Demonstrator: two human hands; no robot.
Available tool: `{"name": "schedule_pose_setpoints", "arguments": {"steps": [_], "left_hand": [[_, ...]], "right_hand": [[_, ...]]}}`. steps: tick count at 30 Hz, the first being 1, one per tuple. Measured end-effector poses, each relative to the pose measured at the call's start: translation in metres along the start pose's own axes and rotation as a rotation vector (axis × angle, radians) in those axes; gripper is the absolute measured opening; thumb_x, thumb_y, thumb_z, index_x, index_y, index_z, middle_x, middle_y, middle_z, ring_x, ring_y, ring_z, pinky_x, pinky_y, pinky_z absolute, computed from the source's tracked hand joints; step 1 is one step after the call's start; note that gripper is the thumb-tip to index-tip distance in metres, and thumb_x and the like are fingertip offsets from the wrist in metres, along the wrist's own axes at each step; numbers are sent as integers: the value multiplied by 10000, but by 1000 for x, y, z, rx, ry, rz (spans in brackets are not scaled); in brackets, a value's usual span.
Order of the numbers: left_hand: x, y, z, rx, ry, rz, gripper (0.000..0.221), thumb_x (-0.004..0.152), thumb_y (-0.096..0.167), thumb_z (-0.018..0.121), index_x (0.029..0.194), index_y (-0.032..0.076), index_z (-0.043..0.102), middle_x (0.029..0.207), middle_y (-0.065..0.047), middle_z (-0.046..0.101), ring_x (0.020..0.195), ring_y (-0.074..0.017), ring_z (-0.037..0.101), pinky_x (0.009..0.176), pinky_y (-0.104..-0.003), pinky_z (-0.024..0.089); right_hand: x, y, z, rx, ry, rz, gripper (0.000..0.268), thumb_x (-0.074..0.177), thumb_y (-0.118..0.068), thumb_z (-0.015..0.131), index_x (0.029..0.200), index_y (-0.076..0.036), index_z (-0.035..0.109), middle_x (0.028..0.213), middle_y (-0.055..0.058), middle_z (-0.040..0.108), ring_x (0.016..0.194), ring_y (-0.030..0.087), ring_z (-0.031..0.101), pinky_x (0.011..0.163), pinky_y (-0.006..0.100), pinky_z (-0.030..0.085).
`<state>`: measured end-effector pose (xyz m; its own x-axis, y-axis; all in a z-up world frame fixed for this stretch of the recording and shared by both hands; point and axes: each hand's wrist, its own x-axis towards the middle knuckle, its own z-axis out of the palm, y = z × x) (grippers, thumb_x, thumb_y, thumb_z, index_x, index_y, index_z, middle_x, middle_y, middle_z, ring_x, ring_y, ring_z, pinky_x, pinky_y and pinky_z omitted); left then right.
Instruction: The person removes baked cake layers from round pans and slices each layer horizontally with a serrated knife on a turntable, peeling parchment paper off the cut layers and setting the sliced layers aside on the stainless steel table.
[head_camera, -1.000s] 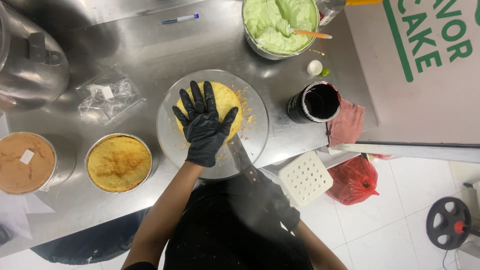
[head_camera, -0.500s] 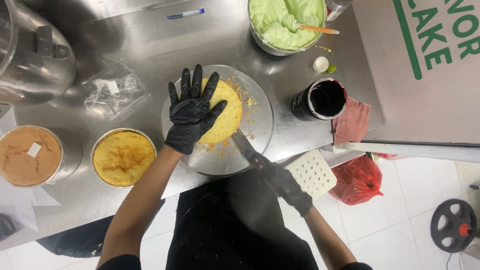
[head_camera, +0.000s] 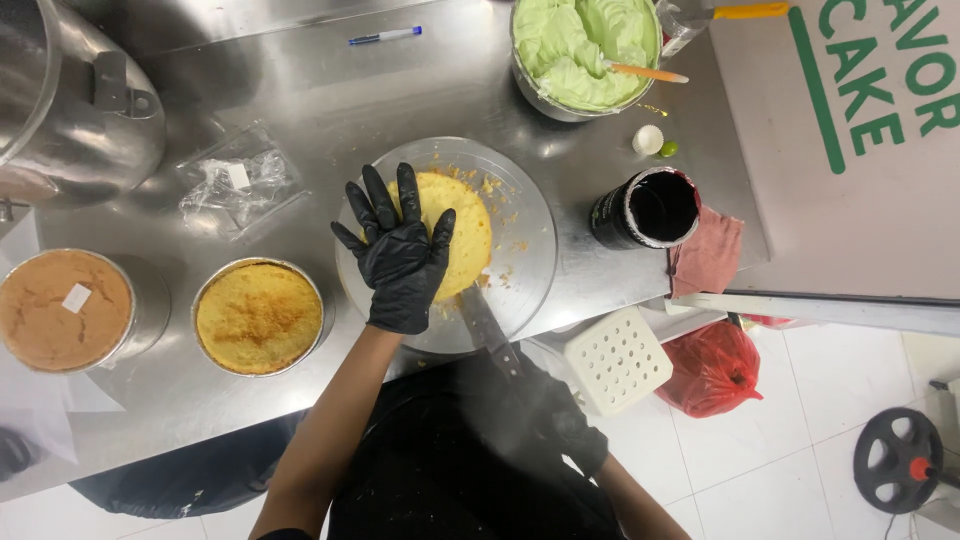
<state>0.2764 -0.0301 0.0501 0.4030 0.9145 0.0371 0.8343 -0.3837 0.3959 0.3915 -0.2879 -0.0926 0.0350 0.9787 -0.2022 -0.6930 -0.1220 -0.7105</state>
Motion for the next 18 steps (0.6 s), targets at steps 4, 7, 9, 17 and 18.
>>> {"name": "schedule_pose_setpoints", "arguments": {"steps": [4,7,9,17,18], "left_hand": [[-7,-3,-19,-77,-109,-50,900,972,665,498,1661,206,144,1689,-262,3,1539,-509,13,1087,-810,-28],[1,-21,-45,-132,-135,-46,955,942,624,586,1648,151,149,1644,-306,87,1494,-529,122,1101,-763,50],[-1,-43,-27,-126,-104,-52,978,946,580,663,1642,101,170,1619,-319,171,1476,-520,205,1149,-708,125],[-13,-60,57,-1174,329,32,481,1076,63,613,1539,55,486,1562,-126,544,1395,-209,565,1179,-333,456],[-16,-60,60,-1178,318,30,481,1076,63,613,1539,55,486,1562,-126,544,1395,-209,565,1179,-333,456]], "right_hand": [[-9,20,8,209,161,147,672,1014,-359,569,1556,-22,361,1172,146,725,611,110,661,468,221,504],[4,-15,32,154,5,4,754,985,-361,630,1599,-25,350,1284,145,693,743,110,666,545,214,509],[-2,-29,30,43,-170,-152,855,952,-350,703,1652,-22,339,1399,147,658,877,101,662,625,203,508],[-60,-50,29,94,20,65,978,865,-489,827,1504,151,455,1105,258,551,703,136,593,549,227,479],[-74,-38,22,97,31,64,978,865,-489,827,1504,151,455,1105,258,551,703,136,593,549,227,479]]}}
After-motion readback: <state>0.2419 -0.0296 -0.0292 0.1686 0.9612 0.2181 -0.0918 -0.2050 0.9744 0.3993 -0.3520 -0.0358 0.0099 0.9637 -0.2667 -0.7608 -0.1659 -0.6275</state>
